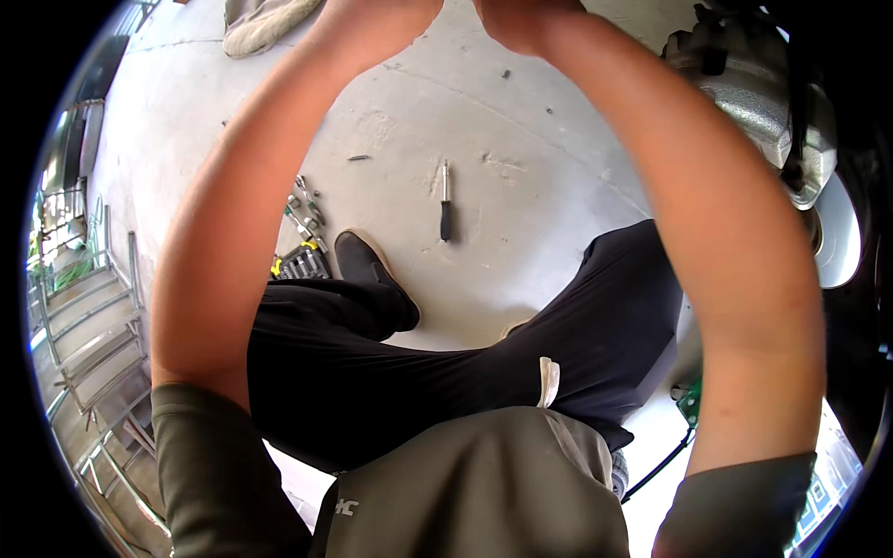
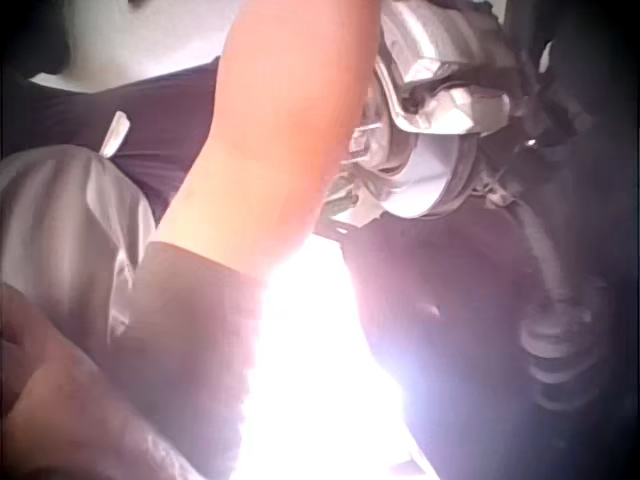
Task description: The person trims the edge of a car fender liner using a utility knife and fastens screws into the liner using a screwdriver.
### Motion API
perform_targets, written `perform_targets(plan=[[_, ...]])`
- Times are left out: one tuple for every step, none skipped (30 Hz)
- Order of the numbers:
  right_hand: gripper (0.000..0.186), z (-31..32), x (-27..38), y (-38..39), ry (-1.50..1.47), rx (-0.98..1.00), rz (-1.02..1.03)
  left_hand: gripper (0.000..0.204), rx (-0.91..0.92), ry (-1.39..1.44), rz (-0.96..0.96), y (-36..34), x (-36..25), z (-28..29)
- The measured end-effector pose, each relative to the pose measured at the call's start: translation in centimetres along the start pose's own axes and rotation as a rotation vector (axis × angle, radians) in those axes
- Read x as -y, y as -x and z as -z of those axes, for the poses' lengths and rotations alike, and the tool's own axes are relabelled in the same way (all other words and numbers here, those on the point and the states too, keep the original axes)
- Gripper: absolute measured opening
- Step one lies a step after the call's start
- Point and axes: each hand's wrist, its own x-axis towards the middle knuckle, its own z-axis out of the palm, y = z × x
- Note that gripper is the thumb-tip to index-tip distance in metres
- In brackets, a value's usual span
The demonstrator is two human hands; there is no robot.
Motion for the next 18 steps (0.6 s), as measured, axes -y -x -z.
perform_targets(plan=[[0.038,0.9,0.4,1.1,-0.116,-0.027,-0.098,0.039,0.0,-0.007,-0.018,0.1,0.0,-0.2],[0.037,-0.8,-0.2,0.8,-0.087,-0.104,-0.116,0.036,-0.036,-0.028,-0.088,0.2,0.1,-0.3],[0.035,-2.3,-0.7,0.4,-0.063,-0.184,-0.133,0.033,-0.07,-0.052,-0.161,0.1,0.1,-0.3],[0.033,-3.0,-1.1,0.5,0.024,-0.276,-0.1,0.028,-0.102,-0.137,-0.21,0.2,0.1,-0.4],[0.03,-3.7,-1.6,0.6,0.111,-0.367,-0.068,0.026,-0.216,-0.011,-0.388,0.8,0.0,-1.0],[0.025,-4.7,-2.7,0.6,0.106,-0.432,-0.053,0.027,-0.061,-0.039,-0.222,1.2,-0.6,-0.7],[0.025,-5.5,-3.0,0.9,0.09,-0.445,-0.064,0.029,0.087,-0.079,-0.054,1.2,-0.8,0.0],[0.024,-6.3,-3.3,1.3,0.001,-0.541,-0.024,0.029,0.093,-0.095,-0.07,1.1,-0.1,-0.4],[0.023,-6.6,-3.3,1.4,-0.092,-0.639,0.018,0.027,0.079,-0.062,-0.179,1.1,0.2,-0.5],[0.027,-6.7,-3.2,1.2,-0.149,-0.587,-0.006,0.03,0.067,-0.027,-0.289,0.7,0.5,-0.6],[0.027,-6.9,-3.1,0.8,-0.165,-0.603,-0.018,0.033,0.081,-0.024,-0.203,0.8,0.8,-0.9],[0.022,-7.5,-3.6,0.6,-0.243,-0.734,0.01,0.034,0.09,0.028,-0.196,0.6,0.5,-1.6],[0.016,-7.9,-3.3,0.2,-0.333,-0.87,0.047,0.034,0.097,0.064,-0.186,0.5,0.9,-2.1],[0.015,-8.3,-3.0,-0.3,-0.356,-0.87,0.023,0.026,0.067,0.083,-0.24,0.4,1.3,-2.7],[0.015,-8.7,-3.0,-0.4,-0.363,-0.889,0.009,0.026,0.075,0.072,-0.261,0.2,1.0,-3.3],[0.013,-9.1,-2.9,-0.5,-0.393,-0.929,0.011,0.028,0.076,0.071,-0.206,0.2,0.8,-3.7],[0.011,-9.6,-2.9,-0.4,-0.421,-0.969,0.013,0.029,0.076,0.07,-0.152,0.1,0.5,-4.2],[0.01,-9.6,-2.3,-0.5,-0.48,-0.989,0.015,0.024,0.043,0.052,-0.156,0.0,0.2,-4.2]])
